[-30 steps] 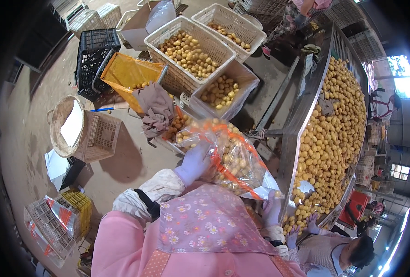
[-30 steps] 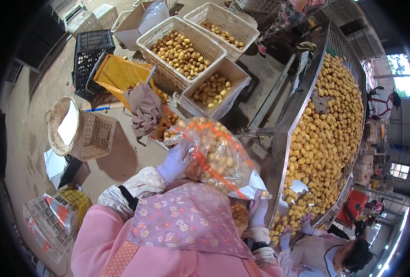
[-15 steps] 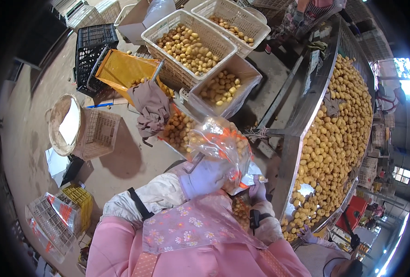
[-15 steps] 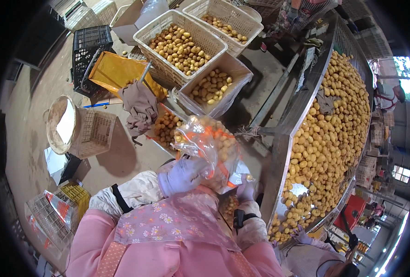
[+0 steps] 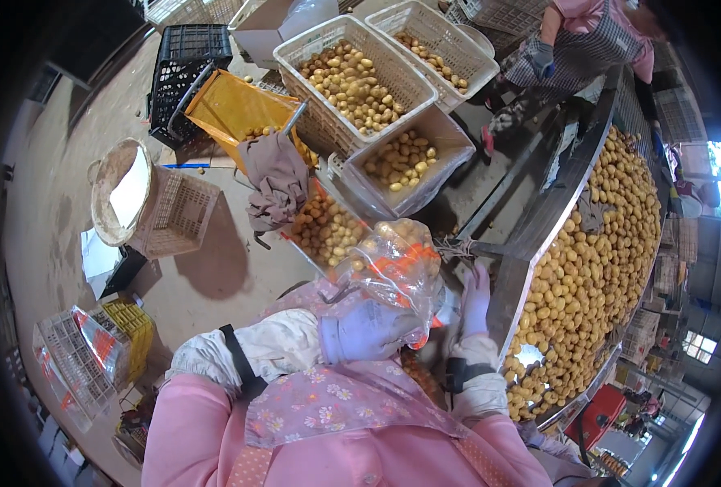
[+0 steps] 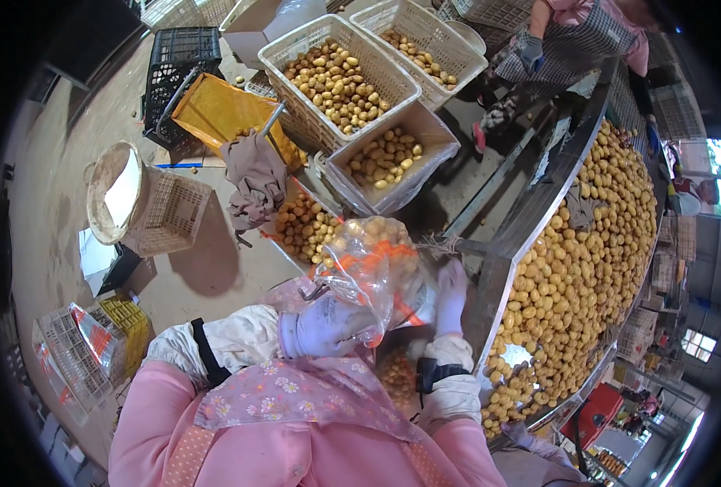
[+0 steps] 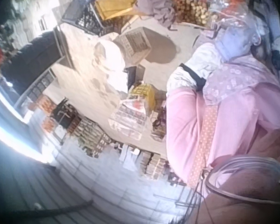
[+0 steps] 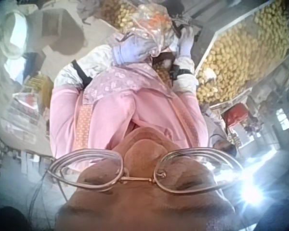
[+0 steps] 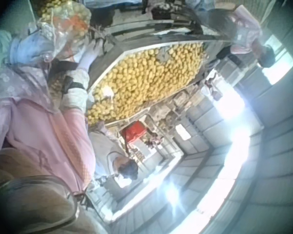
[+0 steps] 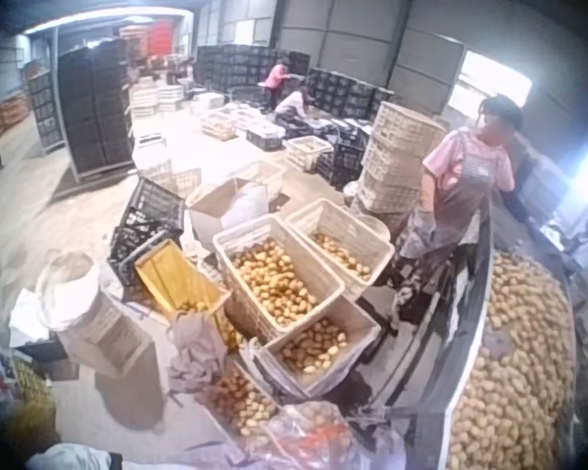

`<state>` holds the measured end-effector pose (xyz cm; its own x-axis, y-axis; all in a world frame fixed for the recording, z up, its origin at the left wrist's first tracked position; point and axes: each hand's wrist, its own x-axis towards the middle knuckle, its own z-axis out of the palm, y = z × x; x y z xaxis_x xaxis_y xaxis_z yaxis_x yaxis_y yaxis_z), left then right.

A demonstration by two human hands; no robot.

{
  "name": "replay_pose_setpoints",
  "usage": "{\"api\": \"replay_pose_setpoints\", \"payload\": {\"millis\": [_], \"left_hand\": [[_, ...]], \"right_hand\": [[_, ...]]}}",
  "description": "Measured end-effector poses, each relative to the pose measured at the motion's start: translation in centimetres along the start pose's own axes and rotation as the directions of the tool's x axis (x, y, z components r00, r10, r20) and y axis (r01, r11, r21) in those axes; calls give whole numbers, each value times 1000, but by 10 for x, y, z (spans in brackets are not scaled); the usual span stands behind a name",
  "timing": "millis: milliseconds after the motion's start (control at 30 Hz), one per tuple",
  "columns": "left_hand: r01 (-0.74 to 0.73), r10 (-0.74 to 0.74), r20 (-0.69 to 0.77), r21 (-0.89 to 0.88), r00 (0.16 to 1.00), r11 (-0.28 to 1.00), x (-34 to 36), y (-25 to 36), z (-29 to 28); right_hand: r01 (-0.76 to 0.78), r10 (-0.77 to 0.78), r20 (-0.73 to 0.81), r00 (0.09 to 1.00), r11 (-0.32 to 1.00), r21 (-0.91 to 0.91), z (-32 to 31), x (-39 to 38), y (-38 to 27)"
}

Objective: Bagging and weighing small potatoes in an agricultural processing facility.

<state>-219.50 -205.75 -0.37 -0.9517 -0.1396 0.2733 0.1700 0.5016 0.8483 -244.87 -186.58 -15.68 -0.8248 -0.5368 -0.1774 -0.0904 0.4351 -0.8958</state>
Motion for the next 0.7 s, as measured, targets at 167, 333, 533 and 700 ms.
{"api": "replay_pose_setpoints", "payload": {"millis": [167, 333, 533, 700], "left_hand": [[-6, 6, -62, 7, 998, 1000, 5, 12, -3], [-20, 20, -10, -65, 1000, 998, 5, 2, 7], [30, -28, 32, -83, 999, 996, 0, 2, 13], [27, -357, -26, -989, 934, 143, -23, -28, 79]], "right_hand": [[586, -330, 812, 482, 810, -19, 101, 47, -225], [941, 175, 985, 0, 333, -60, 182, 41, -252], [987, 416, 906, 85, 92, -134, 203, 36, -225], [881, -121, 953, 277, 429, -201, 169, 51, -199]]}}
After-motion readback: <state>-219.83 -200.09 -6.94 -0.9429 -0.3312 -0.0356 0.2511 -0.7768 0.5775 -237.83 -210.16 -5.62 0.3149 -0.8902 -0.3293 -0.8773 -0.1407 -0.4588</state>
